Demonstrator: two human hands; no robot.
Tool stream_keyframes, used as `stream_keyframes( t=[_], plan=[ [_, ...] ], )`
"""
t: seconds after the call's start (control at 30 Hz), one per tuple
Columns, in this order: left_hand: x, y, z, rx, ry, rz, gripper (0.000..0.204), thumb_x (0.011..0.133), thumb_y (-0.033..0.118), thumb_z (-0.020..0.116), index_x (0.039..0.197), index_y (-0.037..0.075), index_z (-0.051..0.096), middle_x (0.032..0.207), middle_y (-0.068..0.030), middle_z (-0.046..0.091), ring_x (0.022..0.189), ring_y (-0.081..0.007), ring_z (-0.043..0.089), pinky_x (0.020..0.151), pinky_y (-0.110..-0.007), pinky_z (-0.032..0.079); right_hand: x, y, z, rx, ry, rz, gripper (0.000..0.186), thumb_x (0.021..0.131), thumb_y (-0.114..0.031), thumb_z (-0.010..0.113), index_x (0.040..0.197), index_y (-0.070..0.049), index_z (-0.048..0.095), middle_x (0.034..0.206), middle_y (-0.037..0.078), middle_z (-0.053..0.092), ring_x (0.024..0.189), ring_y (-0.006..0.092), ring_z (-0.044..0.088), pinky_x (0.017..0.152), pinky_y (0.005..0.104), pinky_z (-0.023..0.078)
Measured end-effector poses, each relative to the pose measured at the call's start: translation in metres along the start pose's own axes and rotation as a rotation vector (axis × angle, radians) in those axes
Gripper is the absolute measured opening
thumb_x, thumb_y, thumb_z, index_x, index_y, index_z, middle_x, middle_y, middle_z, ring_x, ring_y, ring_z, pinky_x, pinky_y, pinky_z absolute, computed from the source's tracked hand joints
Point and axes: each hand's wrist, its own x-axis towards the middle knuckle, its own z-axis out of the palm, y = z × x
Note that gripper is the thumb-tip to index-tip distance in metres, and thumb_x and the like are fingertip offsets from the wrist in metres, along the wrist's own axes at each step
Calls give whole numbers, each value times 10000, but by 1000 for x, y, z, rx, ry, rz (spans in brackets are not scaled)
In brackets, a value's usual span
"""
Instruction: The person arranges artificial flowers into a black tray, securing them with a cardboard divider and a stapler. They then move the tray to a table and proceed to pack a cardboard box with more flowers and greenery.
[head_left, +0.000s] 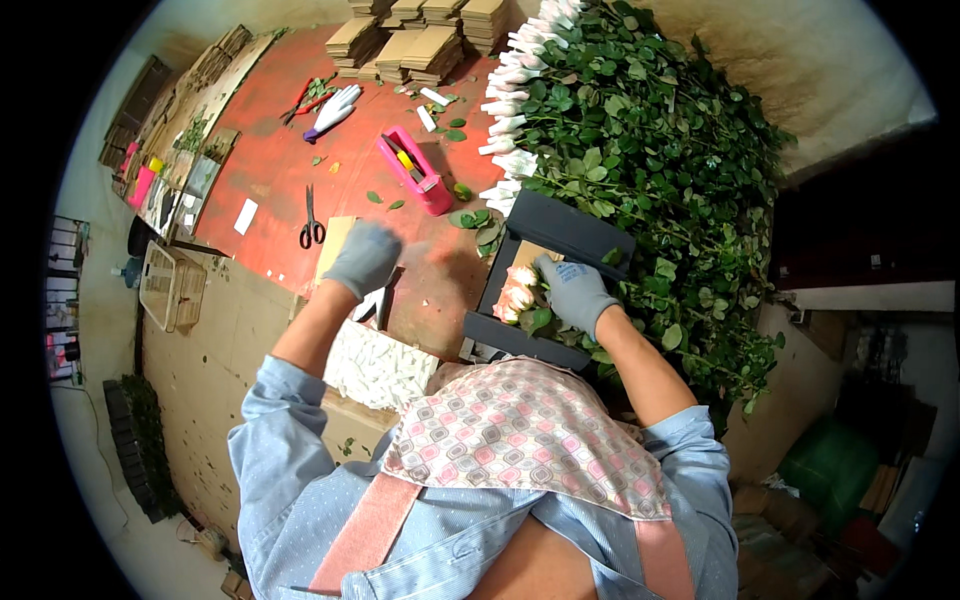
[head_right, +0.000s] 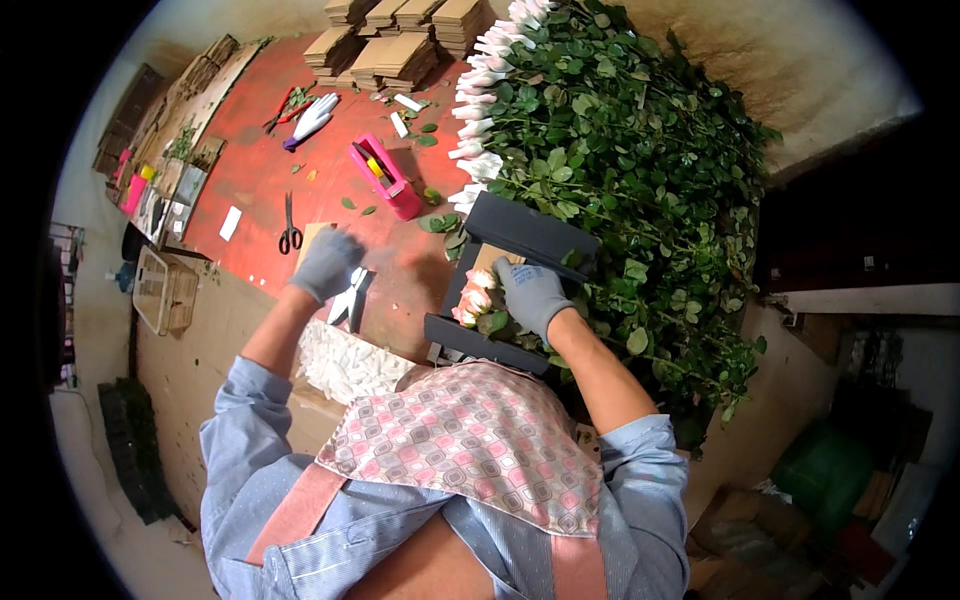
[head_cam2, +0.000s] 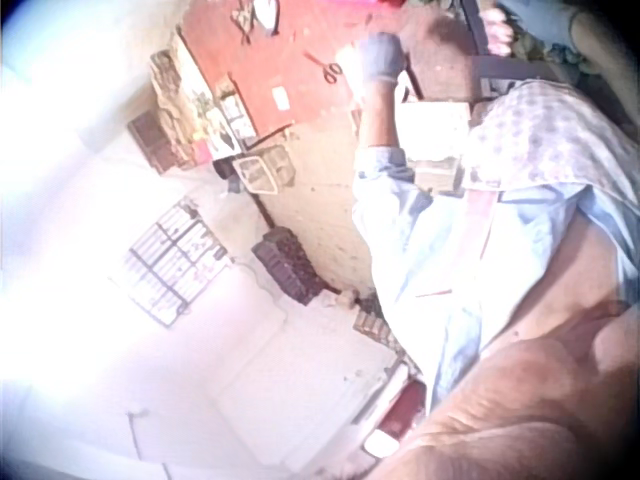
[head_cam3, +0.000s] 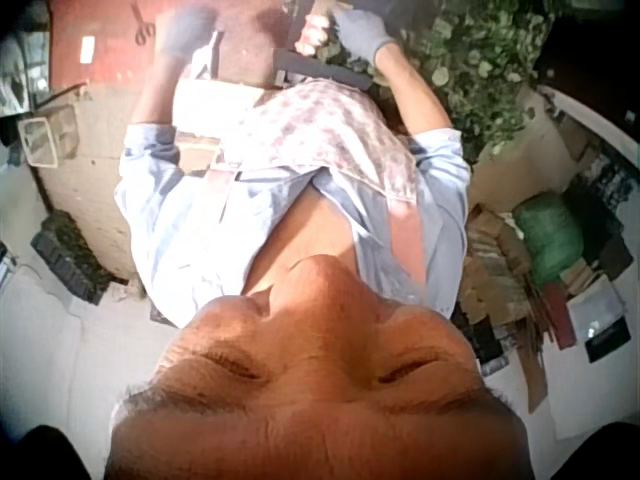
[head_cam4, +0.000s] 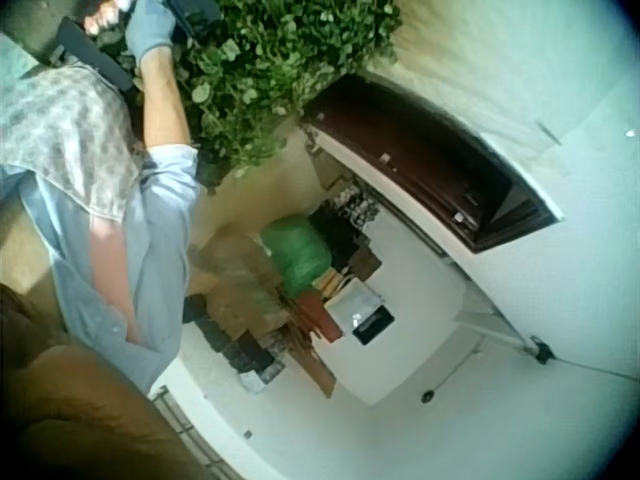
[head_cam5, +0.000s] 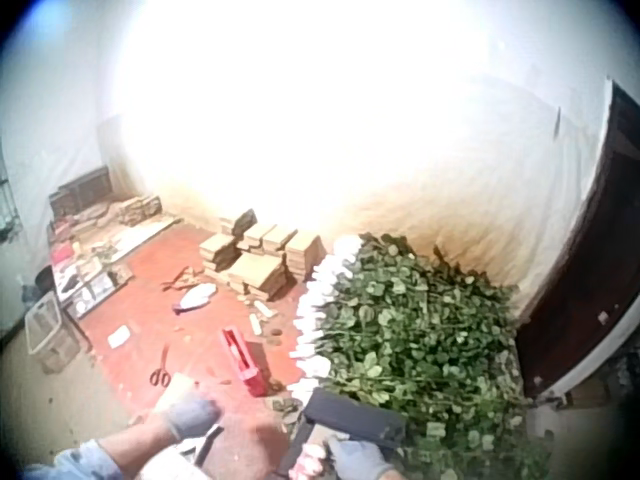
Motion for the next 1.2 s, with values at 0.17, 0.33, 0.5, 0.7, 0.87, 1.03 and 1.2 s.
stream_keyframes(
  t=[0.17,0.33,0.5,0.7,0.87,1.03,1.2],
  plan=[
    [-75,19,6,-115,-479,-14,155,739,261,735,826,135,759,806,-91,717,830,-317,709,730,-478,533,2,-5,4,-89,-39,-19,230,908,-113,582,1127,-46,561,904,171,733,835,363,723,691,469,550],
    [-37,125,-66,-453,113,249,502,850,247,739,1305,74,616,1176,-105,601,1083,-294,573,920,-425,470,-1,-15,5,-169,7,-4,201,945,-121,532,1128,-54,581,828,139,718,760,323,720,635,443,546],
    [11,172,-56,-460,294,291,551,813,163,710,1346,75,599,1327,-101,593,1042,-291,576,896,-412,478,0,-16,1,-153,-18,-7,178,957,-164,553,1102,-69,590,867,115,748,802,299,747,661,424,563],
    [15,180,-24,-445,330,256,558,780,114,679,1331,56,609,1320,-98,604,1019,-290,577,863,-409,481,-4,-12,8,-162,59,10,177,960,-183,550,1089,-70,592,861,108,747,789,292,745,646,431,559],
    [13,182,-23,-401,316,233,554,763,111,670,1312,57,617,1329,-99,594,1027,-285,578,852,-402,484,-3,-17,-3,-151,-20,-24,161,969,-187,534,1084,-88,588,866,106,739,778,301,738,633,432,555],
    [23,176,-52,-405,238,303,565,765,141,675,1321,64,616,1386,-94,554,1096,-284,552,845,-406,470,-4,-10,6,-74,63,-72,162,979,-198,505,1079,-94,579,871,126,730,784,318,729,650,450,554],
    [31,173,-54,-419,196,270,543,801,172,664,1333,70,621,1421,-79,539,1116,-298,536,827,-406,458,-8,-6,3,-10,58,-44,158,942,-161,503,1060,-100,588,882,152,725,828,363,713,694,494,536]
  ],
)
